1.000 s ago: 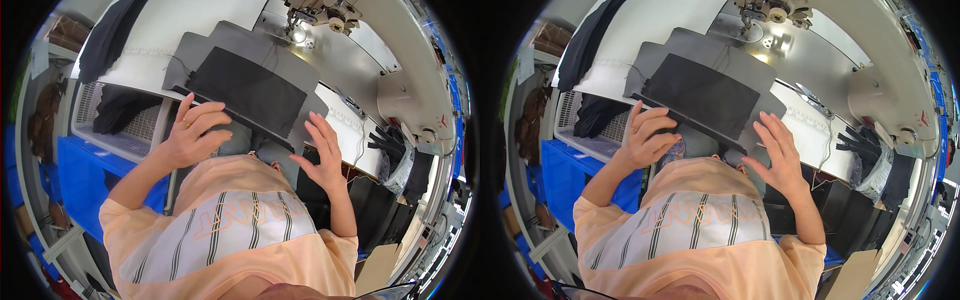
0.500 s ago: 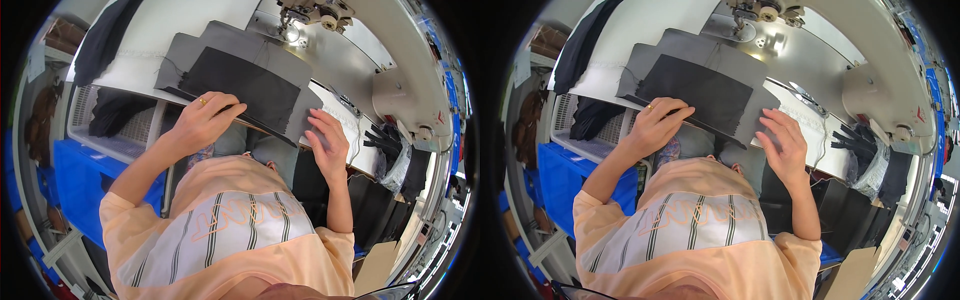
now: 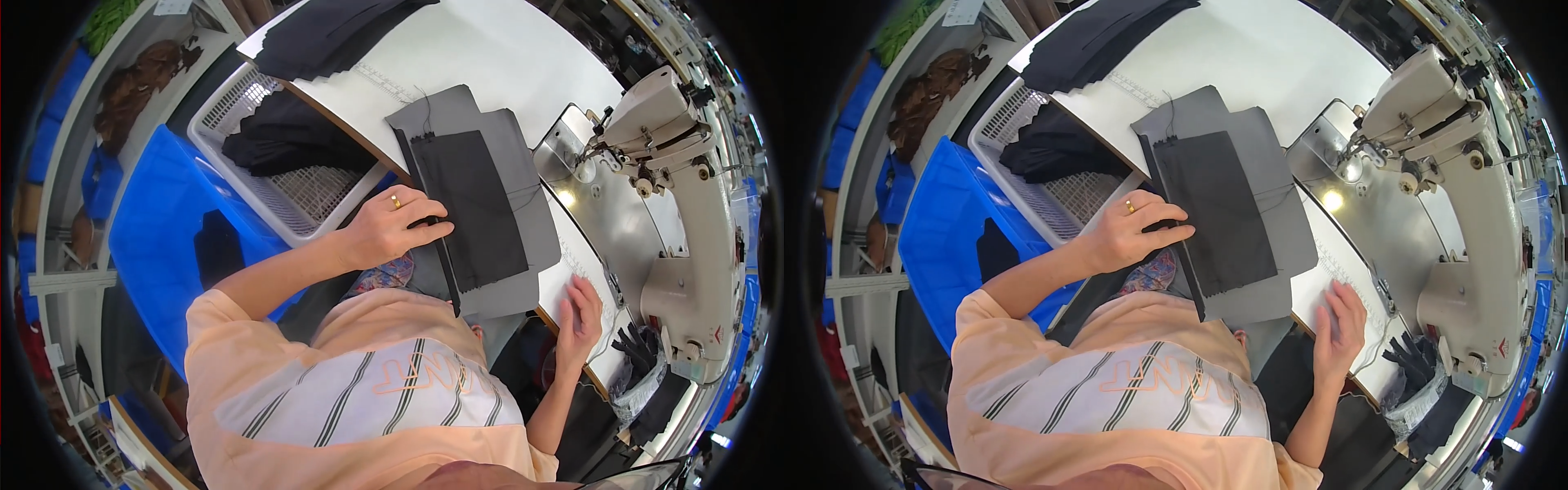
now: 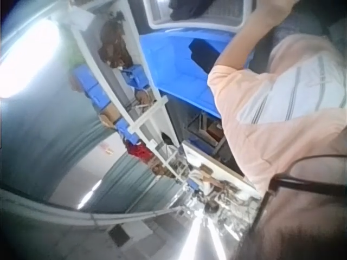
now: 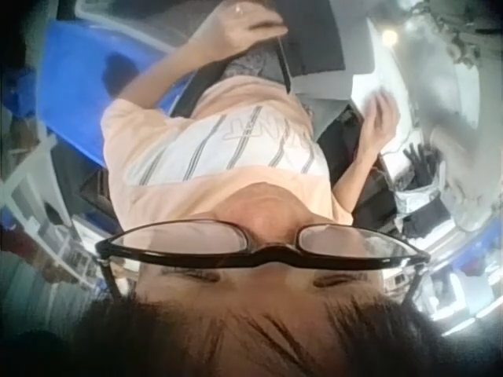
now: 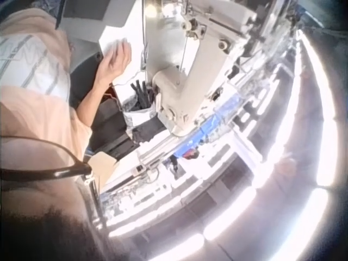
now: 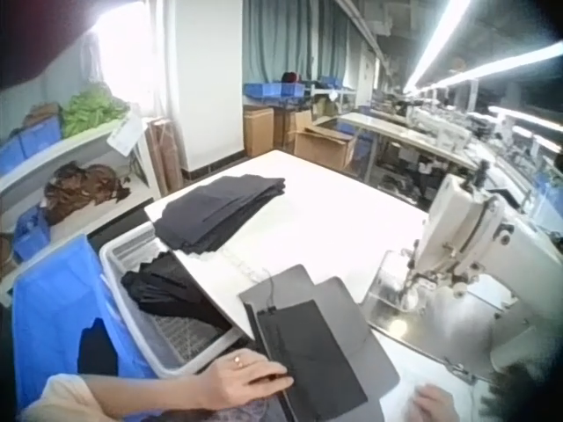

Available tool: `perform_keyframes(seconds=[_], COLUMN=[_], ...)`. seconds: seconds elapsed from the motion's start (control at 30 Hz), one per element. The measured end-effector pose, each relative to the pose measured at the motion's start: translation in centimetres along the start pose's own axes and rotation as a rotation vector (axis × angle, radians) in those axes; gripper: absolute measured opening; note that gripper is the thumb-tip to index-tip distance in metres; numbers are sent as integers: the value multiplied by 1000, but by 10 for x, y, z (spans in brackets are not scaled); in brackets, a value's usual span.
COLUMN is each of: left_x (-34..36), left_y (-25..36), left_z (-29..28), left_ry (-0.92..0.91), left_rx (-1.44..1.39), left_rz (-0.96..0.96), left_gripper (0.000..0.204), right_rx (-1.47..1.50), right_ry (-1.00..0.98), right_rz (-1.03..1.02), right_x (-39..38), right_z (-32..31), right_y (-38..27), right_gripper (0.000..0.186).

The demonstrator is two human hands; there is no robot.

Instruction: Sewing a zipper into a piece of black fabric using a sewing machine.

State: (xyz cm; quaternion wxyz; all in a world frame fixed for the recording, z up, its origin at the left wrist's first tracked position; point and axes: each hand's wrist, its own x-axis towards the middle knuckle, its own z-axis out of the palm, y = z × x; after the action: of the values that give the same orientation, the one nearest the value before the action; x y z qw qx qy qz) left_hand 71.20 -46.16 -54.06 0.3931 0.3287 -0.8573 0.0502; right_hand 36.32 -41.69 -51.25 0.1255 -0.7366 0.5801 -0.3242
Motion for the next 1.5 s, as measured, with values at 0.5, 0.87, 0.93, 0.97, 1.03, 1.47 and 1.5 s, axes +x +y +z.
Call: perform_keyframes(seconds=[0.5,0.87,0.93,0.97,1.03,1.47,1.5], left_x=[-1,-1,0,0,-1,3,4], left_y=[-13,-17,-18,-18,-17,-13,-13], left_z=[5,6,6,6,6,6,6], left_ry=[12,31,31,30,27,40,40], left_rx=[-72,-73,-79,-88,-84,-65,-67], left_rz=[-17,17,16,18,11,-4,0], left_gripper=[32,24,24,23,23,31,31], right_rx=[21,82,132,134,61,25,17], right_ry=[-35,-64,-13,-16,0,14,13], right_rz=[96,125,176,174,113,36,28], right_x=[19,31,38,40,43,41,41], right_z=[0,-5,-5,-3,2,3,2], right_y=[-7,1,3,4,7,10,10], right_gripper=[18,17,16,16,15,13,13])
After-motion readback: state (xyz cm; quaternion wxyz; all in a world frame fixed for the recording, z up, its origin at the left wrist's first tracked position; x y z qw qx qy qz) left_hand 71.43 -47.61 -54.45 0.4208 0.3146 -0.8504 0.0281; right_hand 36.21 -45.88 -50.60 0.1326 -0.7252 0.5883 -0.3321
